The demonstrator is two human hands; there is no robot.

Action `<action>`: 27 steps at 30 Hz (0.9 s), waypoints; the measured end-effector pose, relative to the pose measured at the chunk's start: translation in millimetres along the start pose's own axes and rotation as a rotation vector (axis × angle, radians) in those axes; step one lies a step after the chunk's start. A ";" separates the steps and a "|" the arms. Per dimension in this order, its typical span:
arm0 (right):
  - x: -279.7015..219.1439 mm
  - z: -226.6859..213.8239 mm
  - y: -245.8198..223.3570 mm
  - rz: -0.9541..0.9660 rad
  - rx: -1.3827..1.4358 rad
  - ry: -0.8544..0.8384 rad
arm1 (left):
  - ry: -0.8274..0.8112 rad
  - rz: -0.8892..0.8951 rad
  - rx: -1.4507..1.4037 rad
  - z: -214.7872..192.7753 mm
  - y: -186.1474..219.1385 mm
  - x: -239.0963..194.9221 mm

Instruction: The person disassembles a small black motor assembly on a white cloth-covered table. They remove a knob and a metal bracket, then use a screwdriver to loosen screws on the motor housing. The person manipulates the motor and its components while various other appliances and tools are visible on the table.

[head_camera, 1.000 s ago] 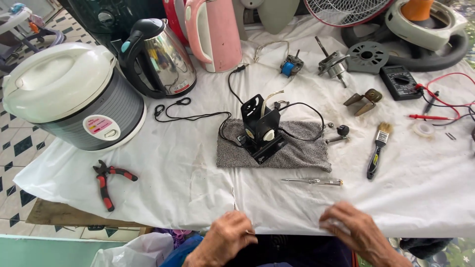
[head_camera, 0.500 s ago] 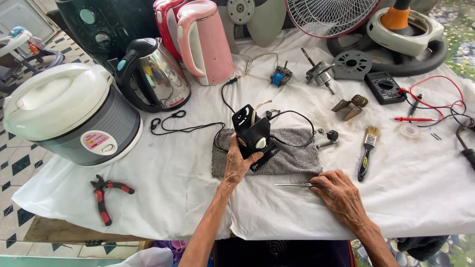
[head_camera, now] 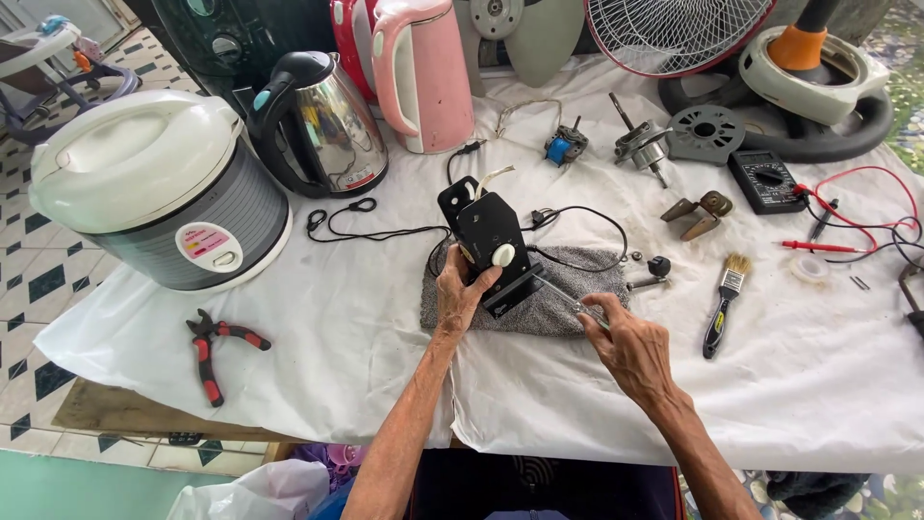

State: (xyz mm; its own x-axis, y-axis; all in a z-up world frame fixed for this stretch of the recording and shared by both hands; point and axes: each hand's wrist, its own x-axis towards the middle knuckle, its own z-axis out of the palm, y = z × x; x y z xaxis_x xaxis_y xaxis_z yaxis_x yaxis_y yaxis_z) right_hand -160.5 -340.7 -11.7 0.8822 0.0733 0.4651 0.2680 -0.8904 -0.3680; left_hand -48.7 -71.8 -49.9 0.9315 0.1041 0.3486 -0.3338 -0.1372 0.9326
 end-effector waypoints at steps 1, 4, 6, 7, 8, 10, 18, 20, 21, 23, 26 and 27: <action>4.7 -0.1 -3.6 0.007 0.020 0.005 | -0.001 -0.005 -0.017 0.0 -2.4 1.5; 8.4 5.4 -5.5 0.046 0.060 -0.004 | 0.004 -0.003 -0.018 1.6 -5.3 2.0; 10.4 8.2 -7.4 0.071 0.081 -0.013 | 0.015 0.012 0.000 1.3 -7.6 8.2; 11.1 8.8 -9.3 0.086 0.096 -0.001 | 0.021 0.021 0.005 1.0 -11.1 13.3; 12.3 8.6 -10.2 0.099 0.108 0.010 | 0.029 0.030 0.006 2.0 -14.6 18.3; 15.4 11.5 -8.5 0.100 0.110 0.018 | 0.045 0.031 0.002 3.6 -12.6 21.2; 24.2 11.8 -10.5 0.103 0.125 -0.008 | 0.062 0.000 -0.043 4.8 -5.6 19.5; 25.2 8.0 -15.2 0.100 0.178 0.009 | 0.060 -0.007 -0.050 5.4 -4.1 19.5; 25.6 8.7 -14.2 0.100 0.177 0.007 | 0.061 -0.009 -0.051 5.2 -1.7 19.1; 27.4 10.4 -12.5 0.107 0.157 0.001 | 0.061 -0.010 -0.049 4.0 3.2 18.8; 26.9 10.4 -13.3 0.109 0.177 -0.006 | 0.074 0.001 -0.056 4.5 1.6 18.7; 27.4 10.6 -14.0 0.105 0.175 -0.007 | 0.078 0.002 -0.058 4.2 2.7 18.9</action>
State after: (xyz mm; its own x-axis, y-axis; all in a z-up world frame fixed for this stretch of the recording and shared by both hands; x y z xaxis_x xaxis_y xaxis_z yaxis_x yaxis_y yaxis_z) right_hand -136.0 -321.5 -2.3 0.9114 -0.0124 0.4114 0.2369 -0.8014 -0.5491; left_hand -31.4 -74.4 -41.2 0.9174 0.1804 0.3547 -0.3457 -0.0804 0.9349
